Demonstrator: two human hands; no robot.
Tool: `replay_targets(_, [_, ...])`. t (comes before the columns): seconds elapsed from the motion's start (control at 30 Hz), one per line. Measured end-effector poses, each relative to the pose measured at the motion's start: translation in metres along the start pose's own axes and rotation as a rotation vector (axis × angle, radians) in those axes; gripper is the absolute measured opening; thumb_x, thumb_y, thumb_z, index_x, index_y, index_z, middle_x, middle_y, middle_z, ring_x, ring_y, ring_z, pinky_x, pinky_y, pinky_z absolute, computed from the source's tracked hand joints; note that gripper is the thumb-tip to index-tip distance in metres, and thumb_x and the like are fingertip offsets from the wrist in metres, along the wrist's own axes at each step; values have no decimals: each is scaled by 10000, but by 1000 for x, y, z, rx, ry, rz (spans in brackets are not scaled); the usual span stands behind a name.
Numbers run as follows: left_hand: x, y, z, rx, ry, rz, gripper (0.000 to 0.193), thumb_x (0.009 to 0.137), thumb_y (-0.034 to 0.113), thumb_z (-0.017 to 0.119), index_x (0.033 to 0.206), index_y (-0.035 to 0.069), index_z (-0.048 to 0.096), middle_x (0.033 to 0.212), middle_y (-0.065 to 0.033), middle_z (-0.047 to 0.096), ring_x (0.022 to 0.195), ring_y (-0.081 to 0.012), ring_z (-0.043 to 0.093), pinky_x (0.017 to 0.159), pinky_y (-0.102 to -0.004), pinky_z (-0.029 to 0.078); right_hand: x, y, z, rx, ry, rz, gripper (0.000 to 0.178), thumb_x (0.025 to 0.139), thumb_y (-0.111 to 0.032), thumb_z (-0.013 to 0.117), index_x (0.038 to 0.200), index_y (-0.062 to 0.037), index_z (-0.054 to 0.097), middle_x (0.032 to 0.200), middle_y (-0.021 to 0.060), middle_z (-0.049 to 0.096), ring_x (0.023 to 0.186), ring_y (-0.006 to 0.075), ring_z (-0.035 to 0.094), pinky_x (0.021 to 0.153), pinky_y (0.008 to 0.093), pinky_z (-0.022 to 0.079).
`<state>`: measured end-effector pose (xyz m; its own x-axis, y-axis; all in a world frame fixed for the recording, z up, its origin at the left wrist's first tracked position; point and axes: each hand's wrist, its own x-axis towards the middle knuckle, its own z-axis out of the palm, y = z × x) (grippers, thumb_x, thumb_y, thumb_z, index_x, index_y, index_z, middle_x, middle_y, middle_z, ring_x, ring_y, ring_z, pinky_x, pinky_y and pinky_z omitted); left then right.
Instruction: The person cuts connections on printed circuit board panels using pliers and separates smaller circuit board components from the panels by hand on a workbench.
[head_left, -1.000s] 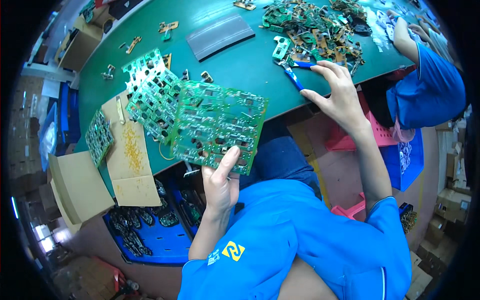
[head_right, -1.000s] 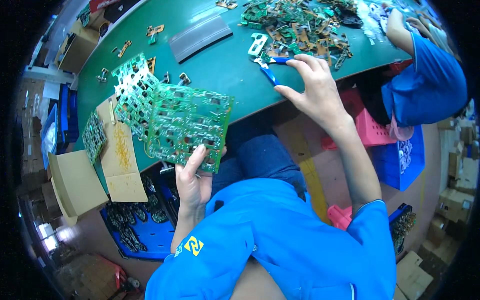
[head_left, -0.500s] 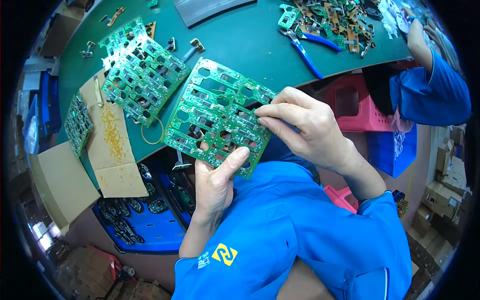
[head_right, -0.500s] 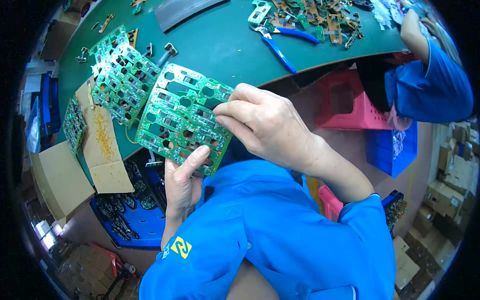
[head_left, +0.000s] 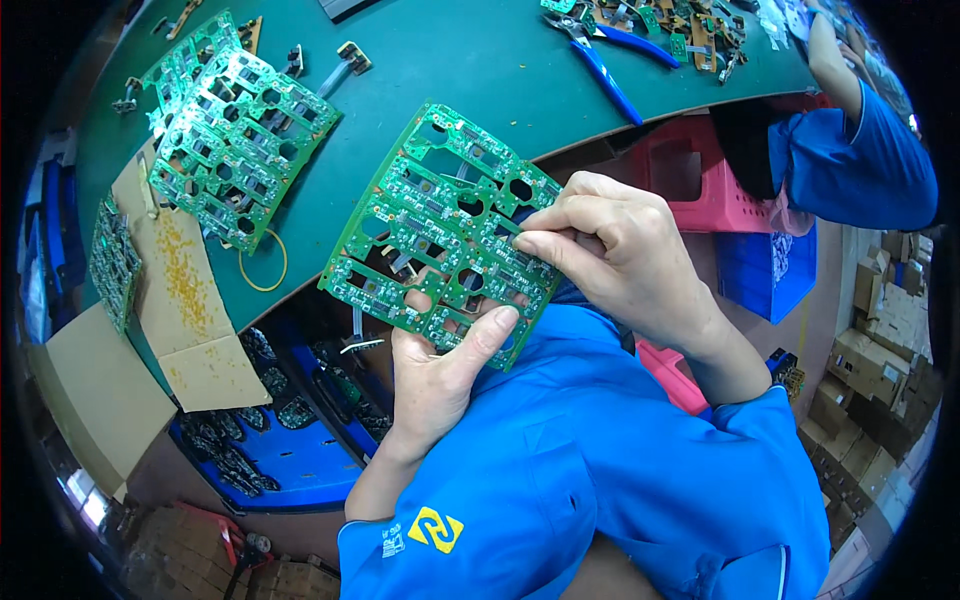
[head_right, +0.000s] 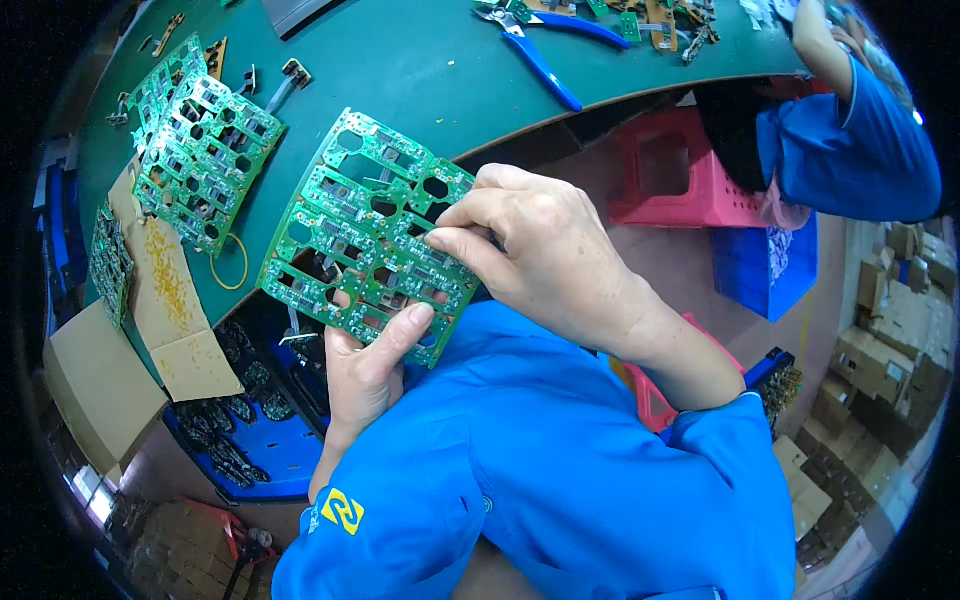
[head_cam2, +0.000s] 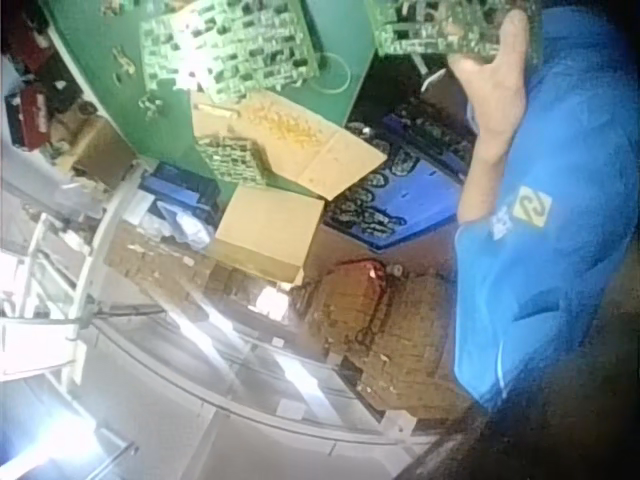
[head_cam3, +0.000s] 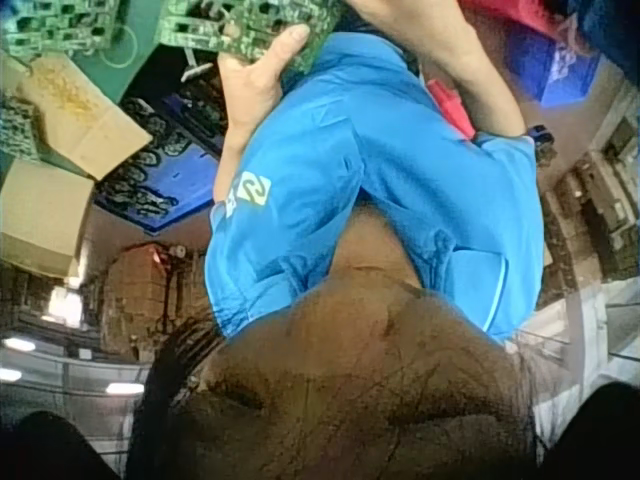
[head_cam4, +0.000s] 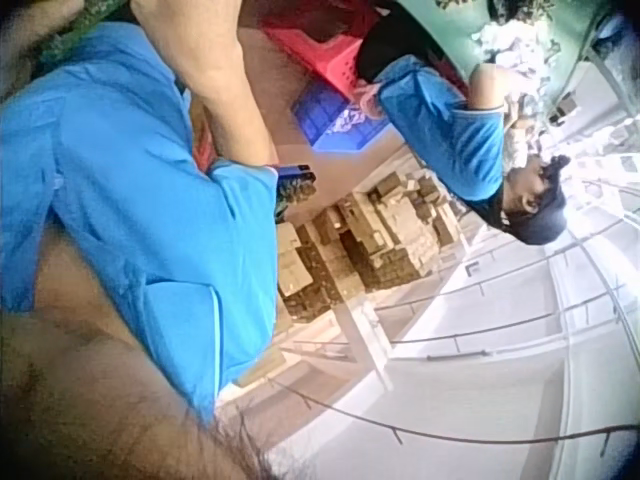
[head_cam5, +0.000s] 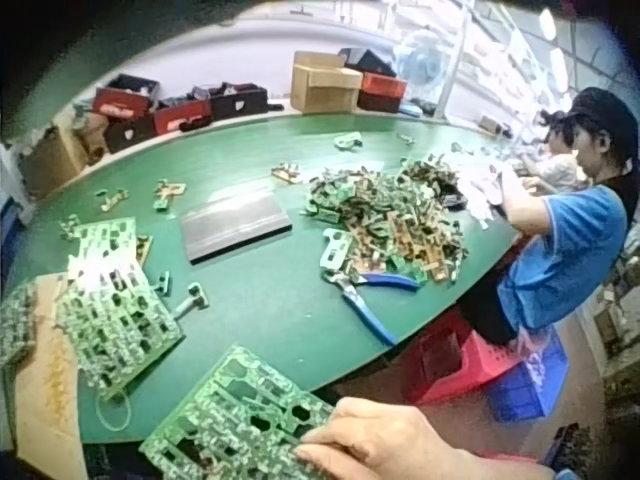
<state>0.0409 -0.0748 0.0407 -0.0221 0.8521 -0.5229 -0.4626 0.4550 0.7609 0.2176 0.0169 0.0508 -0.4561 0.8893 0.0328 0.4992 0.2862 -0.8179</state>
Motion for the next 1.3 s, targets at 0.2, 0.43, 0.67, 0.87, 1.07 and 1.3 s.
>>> replay_targets(0.2, [1,-5,3,25,2,21,426,860,3,717,1253,16,555,1013,-76,699,852,-128,660,778,-228,527,0,1,0,-12,-4,29,38,807,3,734,841,18,729,700,45,578,538,99,434,473,239,330])
replay_targets(0.43, [2,-5,7,1,9,10,437,864,-15,706,1264,23,534,984,-72,692,838,-124,657,759,-219,525,-1,3,1,86,16,90,29,799,9,739,824,21,731,673,39,575,533,87,427,467,235,317])
replay_targets(0.67, [0,-8,6,20,10,17,437,865,-22,704,1264,25,531,983,-72,690,851,-131,664,757,-222,530,-1,6,-1,166,-9,144,19,798,10,737,805,25,728,687,41,594,538,89,442,472,230,324])
replay_targets(0.87, [1,-7,8,22,26,41,441,862,-26,706,1262,24,529,979,-72,688,861,-137,670,763,-228,535,0,7,0,169,13,100,21,799,8,736,803,26,727,690,45,598,535,92,448,470,231,329])
replay_targets(1.07, [2,-9,8,18,24,47,444,860,-31,705,1263,23,526,979,-73,687,866,-141,674,768,-231,537,2,10,3,110,-18,108,17,793,15,736,797,24,722,688,47,594,530,94,446,464,236,333])
replay_targets(1.3, [3,-9,7,34,30,75,425,867,-30,697,1255,21,532,986,-74,691,864,-139,674,773,-228,538,3,9,6,94,22,78,22,785,34,722,776,26,704,678,43,584,525,89,437,457,235,332])
